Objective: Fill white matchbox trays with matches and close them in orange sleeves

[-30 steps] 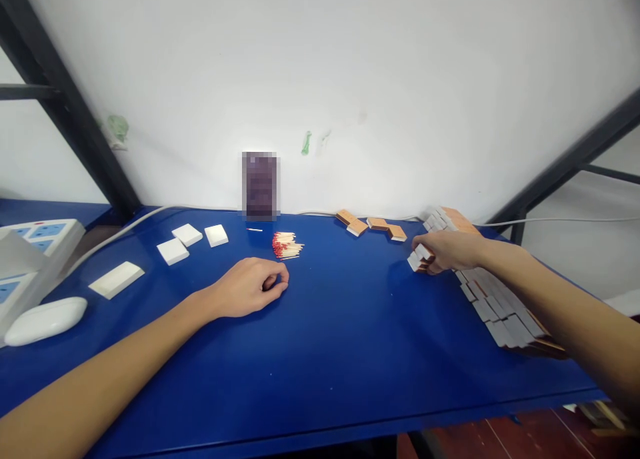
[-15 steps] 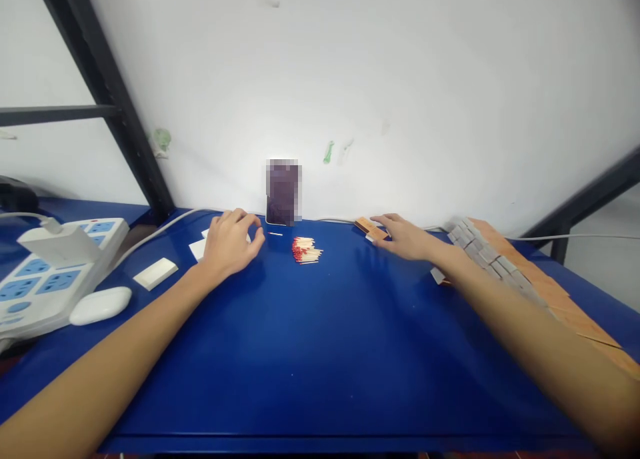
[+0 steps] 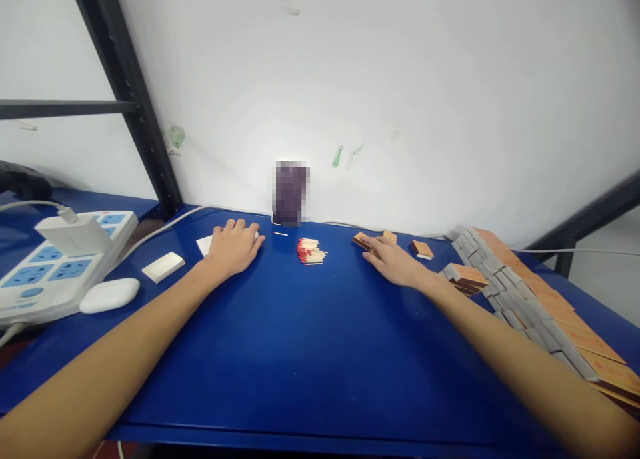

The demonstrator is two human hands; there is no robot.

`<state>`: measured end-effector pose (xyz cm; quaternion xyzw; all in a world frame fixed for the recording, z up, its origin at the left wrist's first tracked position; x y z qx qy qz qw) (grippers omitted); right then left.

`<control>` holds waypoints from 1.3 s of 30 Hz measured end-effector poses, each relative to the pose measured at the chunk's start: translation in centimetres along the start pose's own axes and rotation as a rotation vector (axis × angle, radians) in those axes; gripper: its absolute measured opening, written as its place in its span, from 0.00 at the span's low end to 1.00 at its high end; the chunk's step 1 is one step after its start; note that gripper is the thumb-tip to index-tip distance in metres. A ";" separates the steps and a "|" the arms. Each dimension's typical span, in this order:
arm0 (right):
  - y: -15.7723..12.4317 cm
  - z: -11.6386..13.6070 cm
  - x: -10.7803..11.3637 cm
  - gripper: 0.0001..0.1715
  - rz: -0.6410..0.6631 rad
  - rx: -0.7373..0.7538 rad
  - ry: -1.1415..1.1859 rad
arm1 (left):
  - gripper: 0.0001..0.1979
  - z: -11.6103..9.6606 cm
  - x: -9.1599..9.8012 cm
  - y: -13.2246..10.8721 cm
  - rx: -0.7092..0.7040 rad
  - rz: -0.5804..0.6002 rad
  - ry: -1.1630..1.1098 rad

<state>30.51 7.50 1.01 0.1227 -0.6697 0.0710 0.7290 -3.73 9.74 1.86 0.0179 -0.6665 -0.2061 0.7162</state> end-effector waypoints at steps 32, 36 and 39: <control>-1.5 5.1 0.1 0.28 -0.436 0.253 0.064 | 0.16 -8.7 3.0 -4.4 -0.700 0.158 -0.676; -2.4 5.1 -0.6 0.31 -0.329 0.199 0.062 | 0.17 -8.4 3.1 -4.4 -0.659 0.094 -0.620; -2.7 5.1 -0.5 0.31 -0.315 0.182 0.060 | 0.22 -8.0 2.7 -4.1 -0.621 0.095 -0.530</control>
Point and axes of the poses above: each hand's wrist, its own y-axis towards the middle knuckle, its own x-axis out of the back of the hand, z = x × y, the point moved 3 cm from there along y, towards the middle knuckle, and after that the axes turned 2 degrees about -y, right-handed, at the moved point
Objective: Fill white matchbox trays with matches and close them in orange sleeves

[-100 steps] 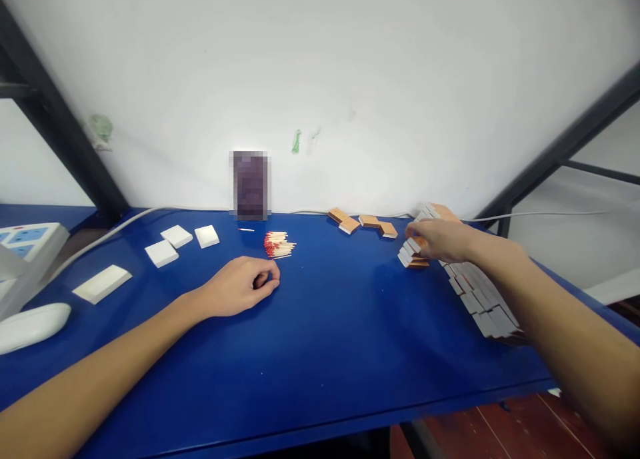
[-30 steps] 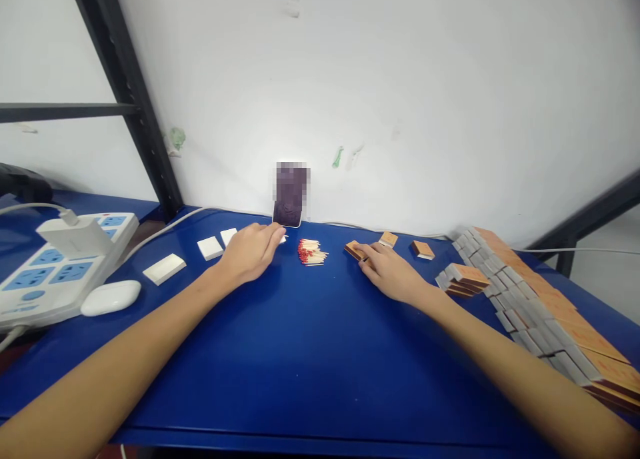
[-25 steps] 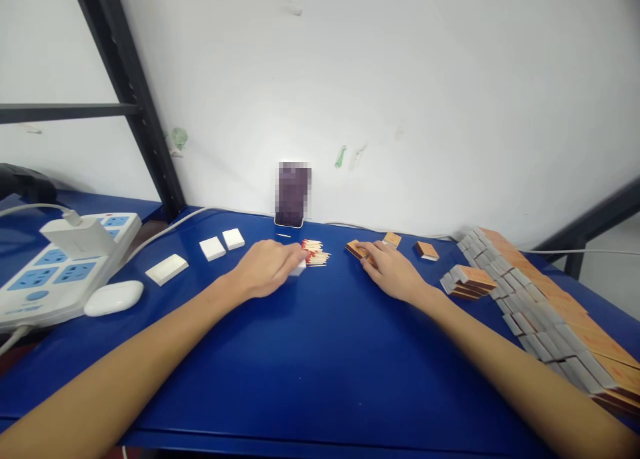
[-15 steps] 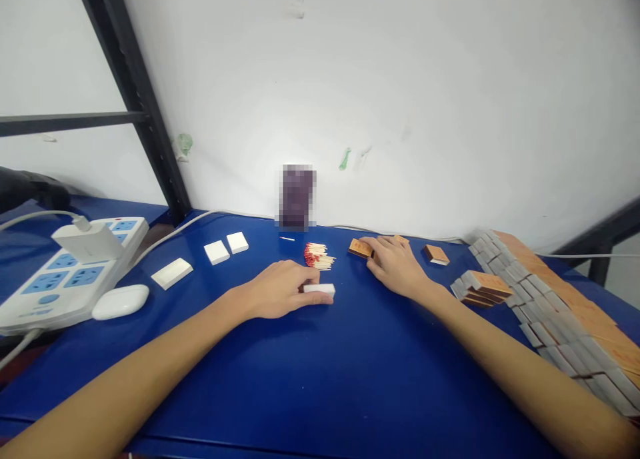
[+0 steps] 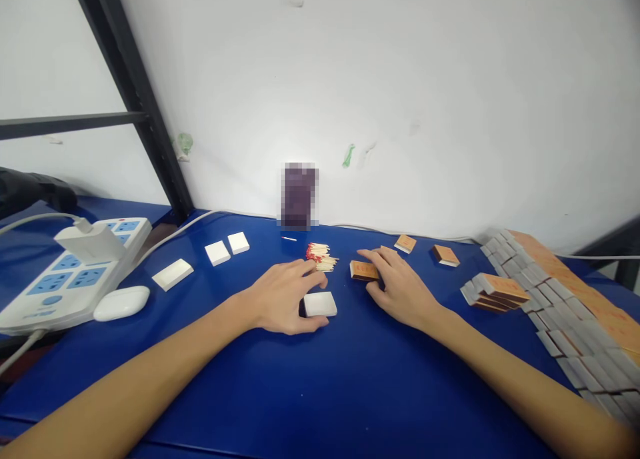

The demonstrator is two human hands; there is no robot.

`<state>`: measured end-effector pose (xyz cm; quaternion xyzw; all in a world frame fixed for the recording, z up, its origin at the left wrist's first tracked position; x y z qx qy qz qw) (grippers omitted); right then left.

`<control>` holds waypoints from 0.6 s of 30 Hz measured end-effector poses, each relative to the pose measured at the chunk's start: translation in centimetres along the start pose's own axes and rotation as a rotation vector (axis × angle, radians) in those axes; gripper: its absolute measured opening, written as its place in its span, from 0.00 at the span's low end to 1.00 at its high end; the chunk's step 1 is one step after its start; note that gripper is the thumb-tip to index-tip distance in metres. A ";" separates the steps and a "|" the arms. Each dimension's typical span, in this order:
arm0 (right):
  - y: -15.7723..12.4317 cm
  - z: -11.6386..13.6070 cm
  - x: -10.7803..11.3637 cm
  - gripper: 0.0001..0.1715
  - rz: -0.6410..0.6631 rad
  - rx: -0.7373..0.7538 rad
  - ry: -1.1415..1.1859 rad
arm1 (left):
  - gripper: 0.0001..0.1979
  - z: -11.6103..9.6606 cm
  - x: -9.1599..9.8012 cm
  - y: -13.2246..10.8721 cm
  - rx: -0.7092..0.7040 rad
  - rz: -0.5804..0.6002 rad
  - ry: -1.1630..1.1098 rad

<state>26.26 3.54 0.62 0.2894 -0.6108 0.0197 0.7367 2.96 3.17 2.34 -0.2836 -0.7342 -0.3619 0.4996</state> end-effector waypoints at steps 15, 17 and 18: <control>3.6 4.3 -0.8 0.10 -0.059 0.201 0.013 | 0.13 3.1 0.2 0.1 0.211 -0.089 -0.050; 3.3 4.1 -1.6 0.11 -0.080 0.225 -0.058 | 0.10 3.7 -0.1 0.1 0.233 -0.086 -0.018; 3.2 4.0 -1.9 0.11 -0.084 0.230 -0.072 | 0.09 3.8 -0.2 0.2 0.227 -0.082 -0.009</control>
Point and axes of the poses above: each hand's wrist, its own y-axis towards the middle knuckle, its own x-axis out of the back of the hand, z = x × y, the point moved 3 cm from there along y, towards the middle knuckle, and after that the axes turned 2 degrees about -y, right-handed, at the moved point
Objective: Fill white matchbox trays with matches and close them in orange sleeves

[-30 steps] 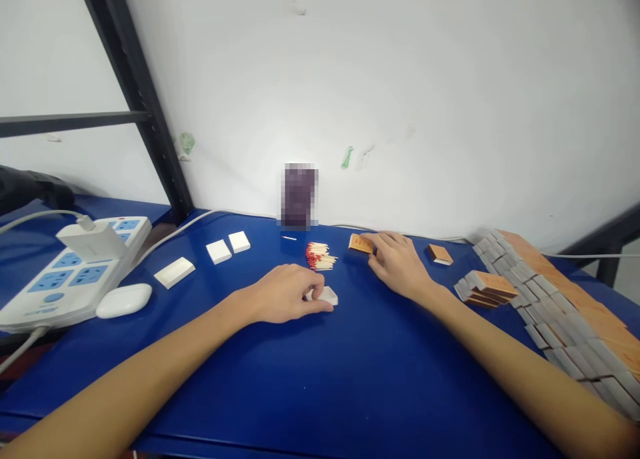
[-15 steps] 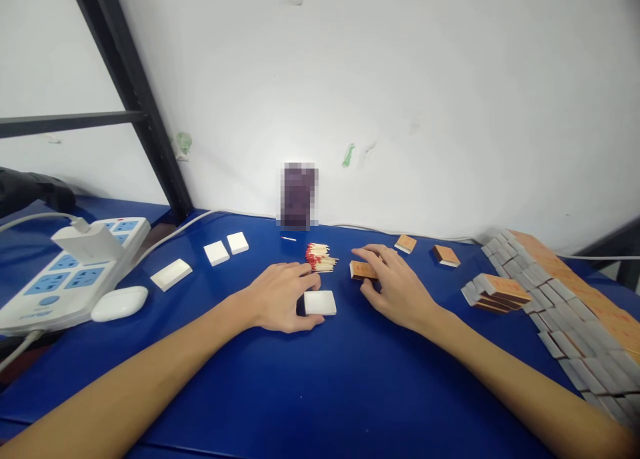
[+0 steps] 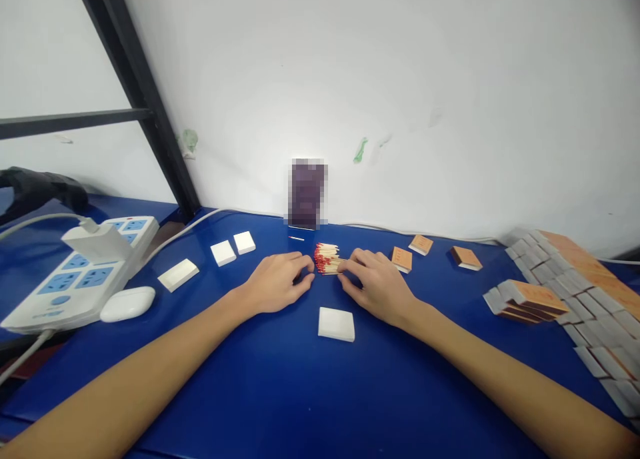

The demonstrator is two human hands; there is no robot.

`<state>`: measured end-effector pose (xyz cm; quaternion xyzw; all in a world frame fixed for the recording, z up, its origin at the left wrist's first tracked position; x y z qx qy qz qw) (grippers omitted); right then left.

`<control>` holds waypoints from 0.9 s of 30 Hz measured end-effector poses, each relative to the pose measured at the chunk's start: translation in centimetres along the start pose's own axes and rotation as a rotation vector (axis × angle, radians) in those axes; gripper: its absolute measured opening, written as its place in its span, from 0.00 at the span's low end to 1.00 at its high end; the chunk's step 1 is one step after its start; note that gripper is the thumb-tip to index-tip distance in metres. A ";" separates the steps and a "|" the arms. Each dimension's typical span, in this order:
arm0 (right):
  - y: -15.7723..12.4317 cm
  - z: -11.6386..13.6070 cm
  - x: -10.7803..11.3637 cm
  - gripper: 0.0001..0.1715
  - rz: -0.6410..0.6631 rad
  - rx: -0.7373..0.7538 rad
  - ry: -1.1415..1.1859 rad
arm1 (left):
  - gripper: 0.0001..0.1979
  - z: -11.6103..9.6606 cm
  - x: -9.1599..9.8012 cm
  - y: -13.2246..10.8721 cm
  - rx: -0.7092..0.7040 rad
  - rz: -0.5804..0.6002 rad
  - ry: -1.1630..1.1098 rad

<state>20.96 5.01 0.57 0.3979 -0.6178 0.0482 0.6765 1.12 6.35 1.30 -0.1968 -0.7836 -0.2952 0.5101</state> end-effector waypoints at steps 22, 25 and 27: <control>-0.4 0.0 -0.3 0.09 -0.065 0.012 0.107 | 0.12 -0.1 -0.4 0.4 -0.079 0.057 -0.006; -0.4 0.0 -0.3 0.09 -0.049 0.015 0.135 | 0.10 0.0 -0.4 0.7 -0.053 0.064 -0.031; -0.4 0.0 -0.3 0.08 -0.036 0.020 0.154 | 0.09 0.0 -0.4 0.9 -0.025 0.058 -0.056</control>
Point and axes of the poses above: each hand's wrist, its own y-axis towards the middle knuckle, its own x-axis out of the back of the hand, z = x × y, the point moved 3 cm from there along y, towards the middle knuckle, and after that the axes turned 2 degrees about -y, right-handed, at the moved point
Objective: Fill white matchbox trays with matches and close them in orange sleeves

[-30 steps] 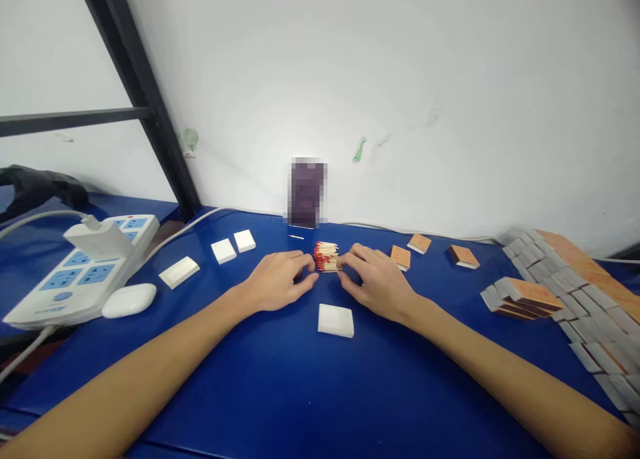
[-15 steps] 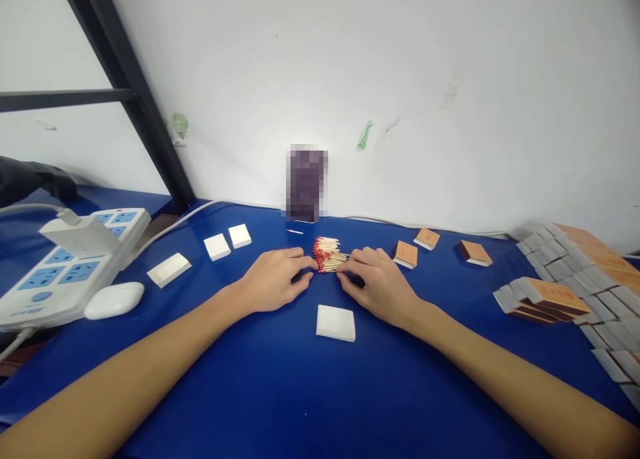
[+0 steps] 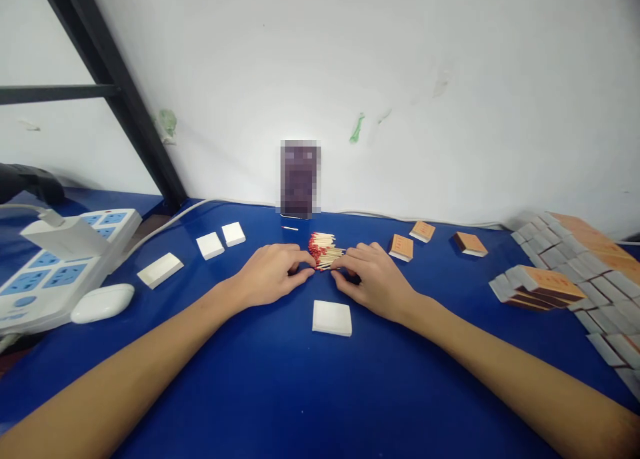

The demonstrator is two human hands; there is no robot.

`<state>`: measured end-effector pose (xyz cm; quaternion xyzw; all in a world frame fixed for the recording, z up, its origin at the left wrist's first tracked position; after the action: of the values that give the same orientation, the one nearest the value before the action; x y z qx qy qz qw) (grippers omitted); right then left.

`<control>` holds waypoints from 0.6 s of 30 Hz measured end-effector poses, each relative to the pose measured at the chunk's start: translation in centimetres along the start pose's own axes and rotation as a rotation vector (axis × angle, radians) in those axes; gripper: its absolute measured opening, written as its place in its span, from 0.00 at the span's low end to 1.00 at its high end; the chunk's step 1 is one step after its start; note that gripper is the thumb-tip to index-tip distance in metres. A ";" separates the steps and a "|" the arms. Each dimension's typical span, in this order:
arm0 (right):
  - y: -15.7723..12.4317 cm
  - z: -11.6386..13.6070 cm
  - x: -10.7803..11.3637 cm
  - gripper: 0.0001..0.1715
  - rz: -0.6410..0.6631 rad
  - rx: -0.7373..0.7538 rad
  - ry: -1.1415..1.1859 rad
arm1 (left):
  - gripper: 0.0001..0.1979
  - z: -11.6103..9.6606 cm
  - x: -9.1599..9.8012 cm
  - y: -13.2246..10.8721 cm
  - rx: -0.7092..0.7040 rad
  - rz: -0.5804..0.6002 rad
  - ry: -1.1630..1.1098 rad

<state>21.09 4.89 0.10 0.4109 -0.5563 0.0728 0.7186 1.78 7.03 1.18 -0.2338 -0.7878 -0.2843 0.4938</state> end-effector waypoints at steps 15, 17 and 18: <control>-0.1 -0.1 -0.1 0.09 -0.036 0.025 0.008 | 0.08 -0.4 -0.6 0.6 0.072 -0.030 -0.100; -0.1 -0.1 0.0 0.09 -0.019 0.020 0.018 | 0.09 -0.4 -0.6 0.5 0.064 -0.024 -0.102; 0.0 0.0 0.0 0.08 -0.007 0.017 0.023 | 0.09 -0.4 -0.6 0.5 0.062 -0.021 -0.104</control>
<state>21.14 4.90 0.08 0.4182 -0.5460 0.0797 0.7216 2.58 7.10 0.89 -0.2246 -0.8233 -0.2522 0.4561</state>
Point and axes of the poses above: each hand's wrist, its own y-axis towards the middle knuckle, its own x-axis out of the back of the hand, z = x × y, the point moved 3 cm from there along y, towards the middle knuckle, and after that the axes turned 2 degrees about -y, right-handed, at the moved point
